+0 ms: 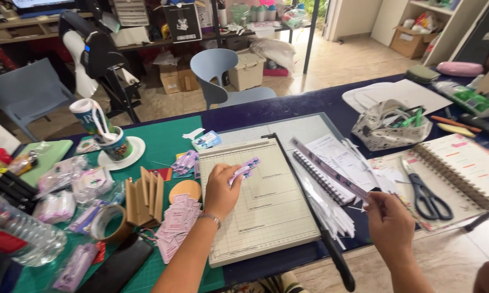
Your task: Using a manual paper trimmer to cut printed label strips into individual pieces.
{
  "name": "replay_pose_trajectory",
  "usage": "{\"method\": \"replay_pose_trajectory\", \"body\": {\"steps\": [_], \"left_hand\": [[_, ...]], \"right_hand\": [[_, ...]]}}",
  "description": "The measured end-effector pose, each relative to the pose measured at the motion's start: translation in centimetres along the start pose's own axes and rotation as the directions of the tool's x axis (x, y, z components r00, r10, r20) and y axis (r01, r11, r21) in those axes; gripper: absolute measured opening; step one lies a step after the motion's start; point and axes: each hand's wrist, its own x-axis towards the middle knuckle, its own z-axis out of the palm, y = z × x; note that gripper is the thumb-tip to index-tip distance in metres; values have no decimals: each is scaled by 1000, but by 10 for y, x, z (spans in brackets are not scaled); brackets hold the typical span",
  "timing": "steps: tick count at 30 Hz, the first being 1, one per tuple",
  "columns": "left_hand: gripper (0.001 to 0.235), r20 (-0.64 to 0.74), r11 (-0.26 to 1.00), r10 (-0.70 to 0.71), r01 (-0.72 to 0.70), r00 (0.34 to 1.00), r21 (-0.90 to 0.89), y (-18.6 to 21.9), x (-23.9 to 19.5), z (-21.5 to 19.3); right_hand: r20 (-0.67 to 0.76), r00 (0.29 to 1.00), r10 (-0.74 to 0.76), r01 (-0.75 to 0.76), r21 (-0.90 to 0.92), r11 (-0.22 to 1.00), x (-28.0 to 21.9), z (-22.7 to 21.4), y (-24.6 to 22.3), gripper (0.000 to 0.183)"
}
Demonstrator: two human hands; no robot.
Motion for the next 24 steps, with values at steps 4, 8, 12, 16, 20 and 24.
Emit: {"method": "replay_pose_trajectory", "body": {"steps": [4,8,12,16,20,24], "left_hand": [[18,44,931,148,-124,988,-343,49,-35,-15],[23,278,856,119,43,953,-515,86,-84,-39],[19,279,863,310,-146,909,-484,87,-106,-43],[18,272,868,396,-261,877,-422,102,-122,-62],[36,453,891,384,-192,805,-412,112,-127,-73],[15,309,895,437,-372,845,-247,118,-128,-59]], "right_hand": [[-276,898,-344,391,136,910,7,-16,-17,14],[-221,925,-309,380,512,771,3,-23,-59,14],[253,958,-134,-103,743,662,11,-14,-82,19],[535,826,-180,-260,643,721,21,33,-91,21],[612,782,-114,-26,215,976,26,60,-111,24],[655,755,-35,151,-122,981,21,52,-137,32]]}}
